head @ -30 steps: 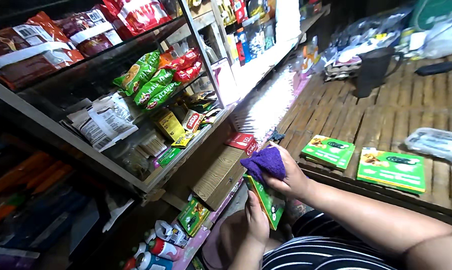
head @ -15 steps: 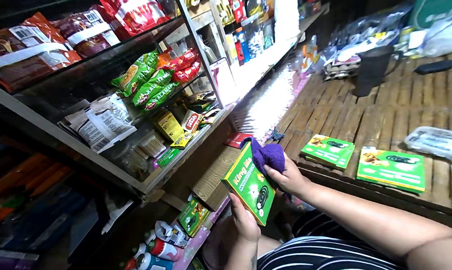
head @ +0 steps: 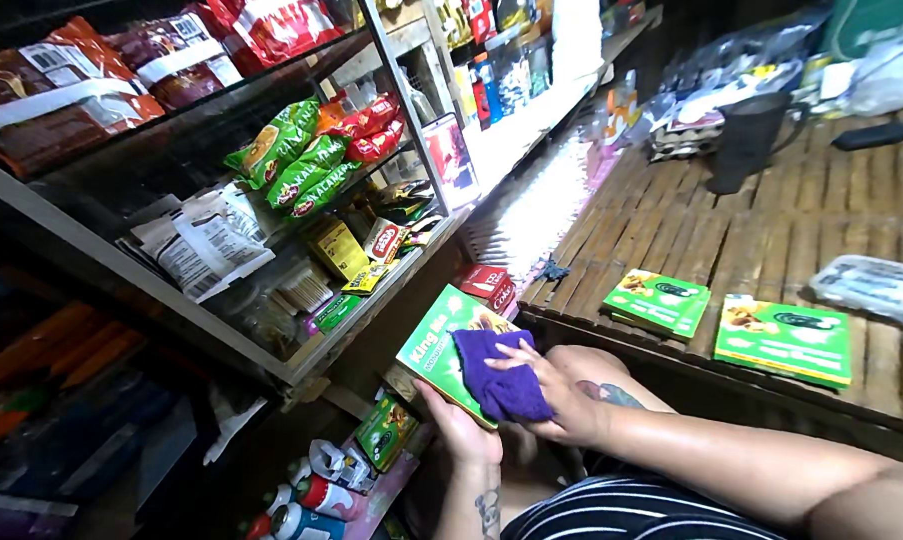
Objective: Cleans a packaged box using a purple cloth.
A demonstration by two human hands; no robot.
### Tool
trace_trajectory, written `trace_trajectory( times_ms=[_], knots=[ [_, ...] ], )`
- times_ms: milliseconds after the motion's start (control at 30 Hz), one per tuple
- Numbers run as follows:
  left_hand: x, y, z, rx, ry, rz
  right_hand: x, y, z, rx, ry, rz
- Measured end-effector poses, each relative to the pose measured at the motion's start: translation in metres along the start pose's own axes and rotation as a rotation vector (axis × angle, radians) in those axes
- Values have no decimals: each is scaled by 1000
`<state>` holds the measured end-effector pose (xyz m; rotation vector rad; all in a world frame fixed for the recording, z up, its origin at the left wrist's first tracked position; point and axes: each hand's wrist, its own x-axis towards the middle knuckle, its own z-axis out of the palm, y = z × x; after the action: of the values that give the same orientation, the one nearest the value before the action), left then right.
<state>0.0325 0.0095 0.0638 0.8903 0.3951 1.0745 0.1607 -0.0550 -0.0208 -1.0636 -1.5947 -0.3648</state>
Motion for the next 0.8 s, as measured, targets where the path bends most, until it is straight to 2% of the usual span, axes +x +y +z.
trace_trajectory(
  times_ms=[233, 500, 667, 800],
  knots=[
    [-14, -2, 6, -23, -34, -130, 10, -19, -3, 20, -80, -41],
    [-28, -21, 4, 9, -262, -167, 33, -24, -24, 52, -97, 82],
    [-29, -33, -4, 37, -385, -140, 42, -10, -38, 42, -27, 219],
    [-30, -34, -6, 51, -366, -129, 38, 10, -36, 94, 59, 412]
  ],
)
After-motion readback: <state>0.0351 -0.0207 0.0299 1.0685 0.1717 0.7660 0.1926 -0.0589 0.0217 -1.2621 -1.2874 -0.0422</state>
